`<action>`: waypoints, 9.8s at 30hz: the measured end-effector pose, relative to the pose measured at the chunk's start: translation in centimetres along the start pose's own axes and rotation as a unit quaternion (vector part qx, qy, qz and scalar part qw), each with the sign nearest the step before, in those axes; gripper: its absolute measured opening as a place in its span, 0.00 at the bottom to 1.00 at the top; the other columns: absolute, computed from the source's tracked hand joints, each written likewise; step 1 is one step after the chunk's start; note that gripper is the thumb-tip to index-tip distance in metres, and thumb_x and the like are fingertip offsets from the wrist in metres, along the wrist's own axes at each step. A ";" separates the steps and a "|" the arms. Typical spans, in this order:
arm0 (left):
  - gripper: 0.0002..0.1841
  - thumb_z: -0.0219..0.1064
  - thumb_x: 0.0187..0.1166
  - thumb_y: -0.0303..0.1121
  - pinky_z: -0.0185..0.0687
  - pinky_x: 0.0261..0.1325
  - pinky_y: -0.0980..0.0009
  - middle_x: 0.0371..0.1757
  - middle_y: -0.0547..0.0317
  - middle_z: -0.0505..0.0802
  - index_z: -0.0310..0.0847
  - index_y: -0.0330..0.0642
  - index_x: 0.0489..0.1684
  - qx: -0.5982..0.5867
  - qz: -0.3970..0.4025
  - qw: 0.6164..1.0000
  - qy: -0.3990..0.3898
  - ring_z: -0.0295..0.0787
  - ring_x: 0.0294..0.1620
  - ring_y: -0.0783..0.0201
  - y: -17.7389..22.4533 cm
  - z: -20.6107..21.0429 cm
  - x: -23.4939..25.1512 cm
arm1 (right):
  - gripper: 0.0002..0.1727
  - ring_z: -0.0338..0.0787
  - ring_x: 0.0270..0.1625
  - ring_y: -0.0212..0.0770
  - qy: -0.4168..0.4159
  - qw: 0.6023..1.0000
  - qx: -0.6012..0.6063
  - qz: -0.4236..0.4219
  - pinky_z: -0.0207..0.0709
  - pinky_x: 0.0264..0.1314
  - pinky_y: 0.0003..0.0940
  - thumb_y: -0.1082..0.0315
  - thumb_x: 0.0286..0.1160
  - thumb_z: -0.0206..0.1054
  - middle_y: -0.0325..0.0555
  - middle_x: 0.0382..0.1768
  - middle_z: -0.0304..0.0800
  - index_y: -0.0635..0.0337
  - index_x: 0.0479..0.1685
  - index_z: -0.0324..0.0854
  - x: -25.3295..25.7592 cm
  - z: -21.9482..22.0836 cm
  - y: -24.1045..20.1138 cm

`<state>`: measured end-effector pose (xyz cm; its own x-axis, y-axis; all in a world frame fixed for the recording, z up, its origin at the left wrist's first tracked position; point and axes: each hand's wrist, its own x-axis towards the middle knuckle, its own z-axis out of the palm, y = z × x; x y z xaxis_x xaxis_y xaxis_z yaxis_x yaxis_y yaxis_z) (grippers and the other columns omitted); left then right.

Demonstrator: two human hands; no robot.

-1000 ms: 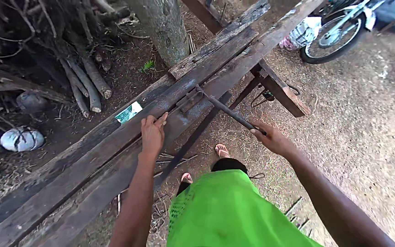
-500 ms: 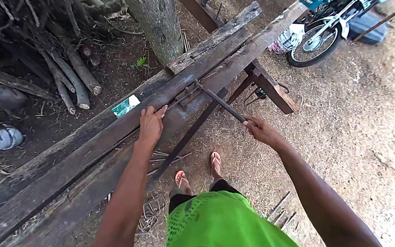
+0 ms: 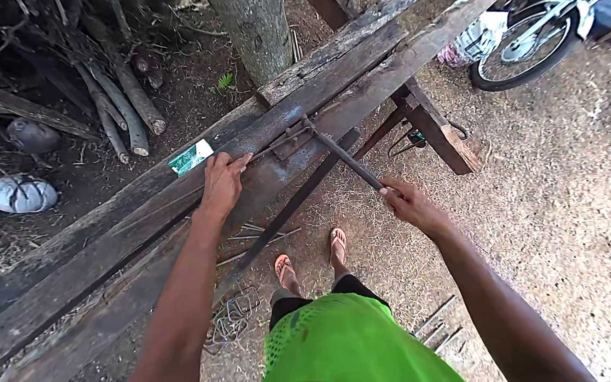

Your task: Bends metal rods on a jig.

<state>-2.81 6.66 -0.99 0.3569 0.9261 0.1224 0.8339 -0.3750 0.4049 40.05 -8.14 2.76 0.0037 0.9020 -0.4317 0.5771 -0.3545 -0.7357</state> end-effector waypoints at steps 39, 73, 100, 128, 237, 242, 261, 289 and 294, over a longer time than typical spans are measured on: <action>0.23 0.54 0.86 0.22 0.74 0.65 0.42 0.50 0.38 0.85 0.86 0.54 0.73 0.012 0.020 0.999 0.040 0.80 0.59 0.35 -0.5 0.9 -0.6 | 0.29 0.65 0.13 0.29 -0.050 0.871 0.474 0.122 0.66 0.15 0.22 0.48 0.97 0.32 0.34 0.19 0.66 0.59 0.60 0.74 -0.7 12.7 -3.1; 0.24 0.55 0.86 0.24 0.75 0.59 0.43 0.48 0.38 0.85 0.84 0.57 0.75 0.019 0.008 0.998 0.051 0.80 0.56 0.36 -0.5 1.6 -0.4 | 0.30 0.61 0.09 0.28 0.062 0.860 0.494 0.109 0.62 0.11 0.22 0.50 0.97 0.27 0.32 0.15 0.63 0.60 0.55 0.72 -0.5 18.8 -5.3; 0.19 0.58 0.87 0.29 0.78 0.57 0.39 0.53 0.37 0.87 0.86 0.53 0.72 0.003 0.026 0.999 0.045 0.82 0.60 0.34 -0.4 0.8 -0.3 | 0.25 0.64 0.11 0.27 0.160 0.954 0.212 0.137 0.62 0.13 0.23 0.47 0.92 0.44 0.31 0.15 0.67 0.58 0.54 0.78 -16.5 10.9 2.3; 0.12 0.57 0.92 0.37 0.92 0.53 0.61 0.49 0.51 0.93 0.73 0.41 0.63 -0.670 -0.267 0.668 0.184 0.95 0.43 0.60 27.3 5.6 9.4 | 0.18 0.84 0.24 0.39 -0.064 0.971 -0.072 -0.221 0.83 0.31 0.43 0.54 0.77 0.74 0.44 0.27 0.87 0.59 0.52 0.86 13.1 -13.2 -5.8; 0.15 0.61 0.80 0.23 0.85 0.60 0.54 0.58 0.39 0.90 0.88 0.31 0.60 -0.112 -0.402 0.867 0.274 0.90 0.52 0.50 15.9 7.9 4.2 | 0.21 0.94 0.43 0.63 -0.154 0.734 -0.437 -0.497 0.85 0.39 0.65 0.54 0.92 0.54 0.57 0.54 0.92 0.50 0.74 0.81 32.1 -20.2 -5.8; 0.15 0.62 0.82 0.23 0.82 0.70 0.54 0.62 0.39 0.90 0.88 0.33 0.63 -0.126 -0.399 0.872 0.255 0.89 0.62 0.49 15.8 7.2 3.9 | 0.21 0.94 0.45 0.63 -0.167 0.765 -0.418 -0.460 0.84 0.46 0.68 0.51 0.85 0.66 0.60 0.51 0.92 0.56 0.65 0.84 32.4 -20.0 -5.7; 0.19 0.63 0.82 0.24 0.86 0.62 0.61 0.59 0.41 0.89 0.85 0.40 0.71 -0.144 -0.373 0.881 0.251 0.90 0.53 0.55 14.9 7.0 3.3 | 0.25 0.90 0.25 0.56 -0.135 0.727 -0.474 -0.477 0.80 0.24 0.55 0.47 0.93 0.48 0.52 0.32 0.87 0.60 0.54 0.79 30.0 -19.8 -3.0; 0.17 0.66 0.83 0.36 0.85 0.48 0.67 0.51 0.45 0.84 0.85 0.36 0.63 -0.085 -0.362 0.890 0.264 0.86 0.40 0.61 14.0 8.3 4.2 | 0.25 0.91 0.29 0.61 -0.124 0.744 -0.522 -0.398 0.79 0.27 0.57 0.45 0.91 0.48 0.54 0.27 0.86 0.59 0.48 0.78 28.6 -19.2 -2.8; 0.20 0.62 0.84 0.37 0.83 0.41 0.65 0.47 0.45 0.82 0.85 0.39 0.69 -0.002 -0.298 0.928 0.223 0.82 0.35 0.58 12.8 8.0 3.8 | 0.30 0.91 0.31 0.64 -0.125 0.760 -0.529 -0.357 0.80 0.31 0.60 0.40 0.90 0.45 0.56 0.27 0.86 0.60 0.49 0.78 28.0 -18.7 -3.0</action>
<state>12.57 5.00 -2.55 -0.3776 0.8947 0.2388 0.8255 0.2084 0.5245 53.65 22.79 2.64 -0.6977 0.6495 -0.3024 0.6931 0.7186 -0.0557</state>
